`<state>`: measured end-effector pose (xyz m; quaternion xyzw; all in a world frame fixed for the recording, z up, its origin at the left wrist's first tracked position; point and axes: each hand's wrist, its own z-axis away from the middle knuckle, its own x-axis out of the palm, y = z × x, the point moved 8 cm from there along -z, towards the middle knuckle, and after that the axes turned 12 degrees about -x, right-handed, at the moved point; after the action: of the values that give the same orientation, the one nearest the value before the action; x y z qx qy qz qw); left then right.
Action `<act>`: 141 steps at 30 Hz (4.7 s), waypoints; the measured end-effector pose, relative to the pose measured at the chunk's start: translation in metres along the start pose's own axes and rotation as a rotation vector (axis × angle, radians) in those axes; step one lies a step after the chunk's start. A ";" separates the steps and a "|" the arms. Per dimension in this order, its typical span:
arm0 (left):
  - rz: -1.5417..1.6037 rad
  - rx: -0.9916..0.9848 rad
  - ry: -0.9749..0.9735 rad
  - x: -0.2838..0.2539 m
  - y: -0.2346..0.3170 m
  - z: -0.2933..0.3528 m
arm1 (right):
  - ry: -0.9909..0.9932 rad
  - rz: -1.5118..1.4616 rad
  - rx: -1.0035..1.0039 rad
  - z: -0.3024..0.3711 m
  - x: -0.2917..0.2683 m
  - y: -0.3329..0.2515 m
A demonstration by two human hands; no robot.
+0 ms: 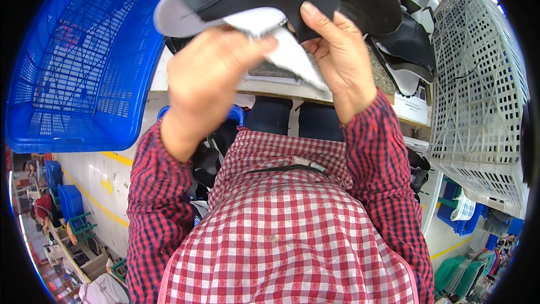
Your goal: The person hammers a black shoe upper on a workbench, then uses a pen to mark and cut white and black shoe parts. They fold and align the parts by hand, placing finished pieces into a white basket.
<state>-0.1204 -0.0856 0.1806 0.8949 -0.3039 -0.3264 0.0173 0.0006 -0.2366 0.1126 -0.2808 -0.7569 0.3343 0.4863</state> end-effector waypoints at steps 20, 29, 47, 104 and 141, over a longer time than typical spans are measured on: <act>0.590 -0.791 -0.354 0.059 -0.047 0.089 | 0.106 0.294 0.047 0.045 -0.032 0.059; 1.935 -1.638 -0.039 0.129 -0.035 0.160 | 0.045 0.163 -0.011 0.047 -0.011 0.049; 1.131 -1.231 0.090 0.074 -0.098 0.167 | -0.177 0.449 0.212 0.059 -0.011 0.063; 1.113 -1.144 -0.926 0.165 -0.004 0.202 | -0.311 0.590 0.491 0.171 -0.121 0.099; 1.336 -1.401 -0.921 0.177 -0.009 0.239 | -0.195 0.464 0.544 0.182 -0.122 0.102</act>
<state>-0.1509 -0.1365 -0.1111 0.1286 -0.4542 -0.6587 0.5859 -0.1126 -0.3074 -0.0896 -0.2723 -0.5994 0.6498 0.3800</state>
